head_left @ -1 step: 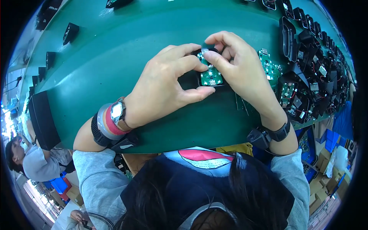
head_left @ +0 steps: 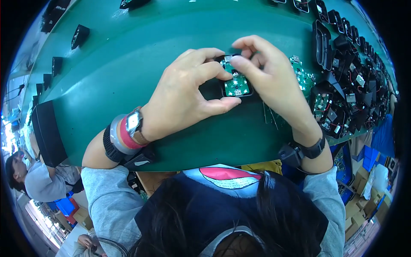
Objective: The person picks up a circuit board and a plastic housing, connects a wire to the board, and presses the board into the housing. They then place the assembled unit onto a conveyor belt and repeat the process.
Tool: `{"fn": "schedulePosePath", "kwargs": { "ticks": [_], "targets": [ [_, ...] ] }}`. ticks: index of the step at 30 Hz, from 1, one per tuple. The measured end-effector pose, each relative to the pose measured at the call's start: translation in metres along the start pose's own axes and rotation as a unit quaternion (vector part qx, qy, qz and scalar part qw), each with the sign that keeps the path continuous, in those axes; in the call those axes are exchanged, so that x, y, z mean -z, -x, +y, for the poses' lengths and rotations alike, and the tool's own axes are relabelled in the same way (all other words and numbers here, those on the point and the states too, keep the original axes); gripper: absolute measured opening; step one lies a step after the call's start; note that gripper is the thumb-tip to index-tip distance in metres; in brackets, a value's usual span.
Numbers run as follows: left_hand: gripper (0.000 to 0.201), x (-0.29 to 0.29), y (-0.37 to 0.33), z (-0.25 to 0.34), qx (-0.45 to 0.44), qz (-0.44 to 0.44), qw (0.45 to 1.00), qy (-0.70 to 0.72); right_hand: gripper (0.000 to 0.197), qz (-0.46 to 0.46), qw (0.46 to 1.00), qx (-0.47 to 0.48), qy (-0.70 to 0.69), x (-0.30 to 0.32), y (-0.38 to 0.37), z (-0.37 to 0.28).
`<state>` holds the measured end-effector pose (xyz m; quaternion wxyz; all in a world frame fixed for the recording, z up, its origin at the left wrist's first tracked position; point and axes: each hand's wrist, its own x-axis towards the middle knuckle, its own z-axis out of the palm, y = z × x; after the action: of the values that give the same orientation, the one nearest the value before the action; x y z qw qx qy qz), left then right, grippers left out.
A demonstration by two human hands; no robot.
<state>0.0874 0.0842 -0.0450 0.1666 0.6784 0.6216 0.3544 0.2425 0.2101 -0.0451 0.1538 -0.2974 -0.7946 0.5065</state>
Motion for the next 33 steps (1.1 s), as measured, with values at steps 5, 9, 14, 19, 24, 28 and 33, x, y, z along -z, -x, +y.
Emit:
{"fn": "schedulePosePath", "kwargs": {
  "ticks": [5, 9, 14, 19, 24, 28, 33],
  "targets": [
    [0.041, 0.006, -0.003, -0.005, -0.069, 0.104, 0.992, -0.020, 0.035, -0.060, 0.978, -0.032, -0.195, 0.003, 0.011, -0.010],
    [0.041, 0.008, -0.003, -0.007, -0.128, 0.134, 0.980, -0.066, 0.039, -0.113, 0.950, -0.066, -0.283, -0.002, 0.007, -0.007],
    [0.039, 0.005, -0.006, -0.008, -0.160, 0.131, 0.975, -0.078, 0.029, -0.104, 0.946, -0.040, -0.306, -0.002, 0.004, -0.004],
    [0.040, 0.011, -0.011, -0.006, -0.146, 0.136, 0.973, -0.112, 0.036, -0.063, 0.942, -0.062, -0.325, -0.005, 0.002, -0.008],
    [0.038, 0.039, -0.070, -0.046, -0.084, 0.226, 0.938, -0.250, 0.043, 0.125, 0.988, 0.090, -0.020, -0.002, 0.006, -0.013],
    [0.057, 0.041, -0.111, -0.088, 0.093, 0.183, 0.898, -0.388, 0.033, 0.136, 0.978, 0.153, 0.024, -0.002, 0.006, -0.004],
    [0.073, 0.047, -0.107, -0.086, 0.172, 0.077, 0.886, -0.424, 0.020, 0.111, 0.975, 0.185, 0.049, -0.003, 0.014, -0.015]
  ]
}}
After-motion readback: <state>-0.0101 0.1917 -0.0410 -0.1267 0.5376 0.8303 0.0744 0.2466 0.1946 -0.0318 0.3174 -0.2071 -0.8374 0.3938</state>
